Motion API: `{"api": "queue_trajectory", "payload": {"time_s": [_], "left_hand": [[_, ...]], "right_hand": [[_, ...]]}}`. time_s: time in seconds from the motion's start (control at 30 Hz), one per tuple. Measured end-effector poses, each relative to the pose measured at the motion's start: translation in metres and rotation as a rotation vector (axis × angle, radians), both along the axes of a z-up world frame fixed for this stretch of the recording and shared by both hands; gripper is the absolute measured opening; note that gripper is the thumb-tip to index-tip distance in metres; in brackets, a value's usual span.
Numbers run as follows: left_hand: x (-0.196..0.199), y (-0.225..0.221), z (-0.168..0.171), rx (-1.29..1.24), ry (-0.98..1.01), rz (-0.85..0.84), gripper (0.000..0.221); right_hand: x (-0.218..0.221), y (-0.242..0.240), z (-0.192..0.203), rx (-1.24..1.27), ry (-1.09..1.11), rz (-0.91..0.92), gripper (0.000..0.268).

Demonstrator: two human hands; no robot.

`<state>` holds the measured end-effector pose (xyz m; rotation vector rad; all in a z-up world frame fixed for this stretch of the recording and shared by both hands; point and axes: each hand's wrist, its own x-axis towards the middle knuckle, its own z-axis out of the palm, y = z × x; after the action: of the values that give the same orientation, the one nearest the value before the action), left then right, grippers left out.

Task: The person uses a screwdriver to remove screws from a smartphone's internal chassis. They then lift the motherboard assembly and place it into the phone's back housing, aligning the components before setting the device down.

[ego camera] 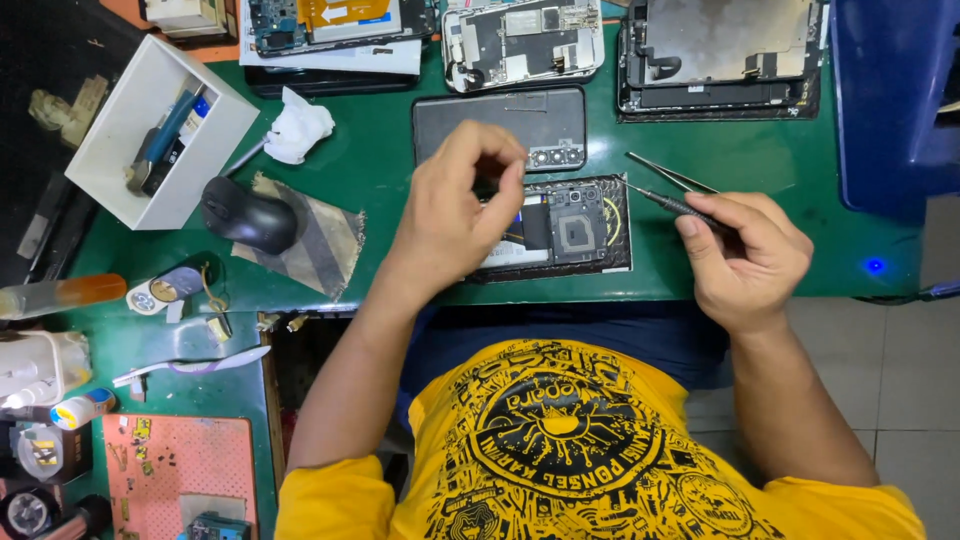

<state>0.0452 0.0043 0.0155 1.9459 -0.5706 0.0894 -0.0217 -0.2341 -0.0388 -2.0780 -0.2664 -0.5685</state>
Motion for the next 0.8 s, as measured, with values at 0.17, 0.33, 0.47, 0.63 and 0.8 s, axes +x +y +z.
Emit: {"api": "queue_trajectory", "payload": {"time_s": [0.17, 0.33, 0.47, 0.63, 0.8], "left_hand": [[-0.042, -0.005, -0.014, -0.474, 0.344, 0.066, 0.021], [-0.055, -0.007, -0.022, -0.684, 0.482, -0.014, 0.019], [-0.057, -0.006, -0.022, -0.707, 0.517, -0.048, 0.021], [-0.06, -0.006, -0.02, -0.703, 0.501, -0.067, 0.02], [-0.06, -0.007, -0.018, -0.662, 0.491, -0.072, 0.02]], "right_hand": [[-0.003, 0.013, 0.031, -0.078, -0.054, 0.138, 0.01], [-0.005, 0.022, 0.052, -0.135, -0.149, 0.285, 0.012], [-0.005, 0.026, 0.063, -0.175, -0.161, 0.343, 0.01], [-0.006, 0.028, 0.066, -0.193, -0.174, 0.372, 0.011], [-0.006, 0.028, 0.068, -0.228, -0.159, 0.387, 0.011]]}}
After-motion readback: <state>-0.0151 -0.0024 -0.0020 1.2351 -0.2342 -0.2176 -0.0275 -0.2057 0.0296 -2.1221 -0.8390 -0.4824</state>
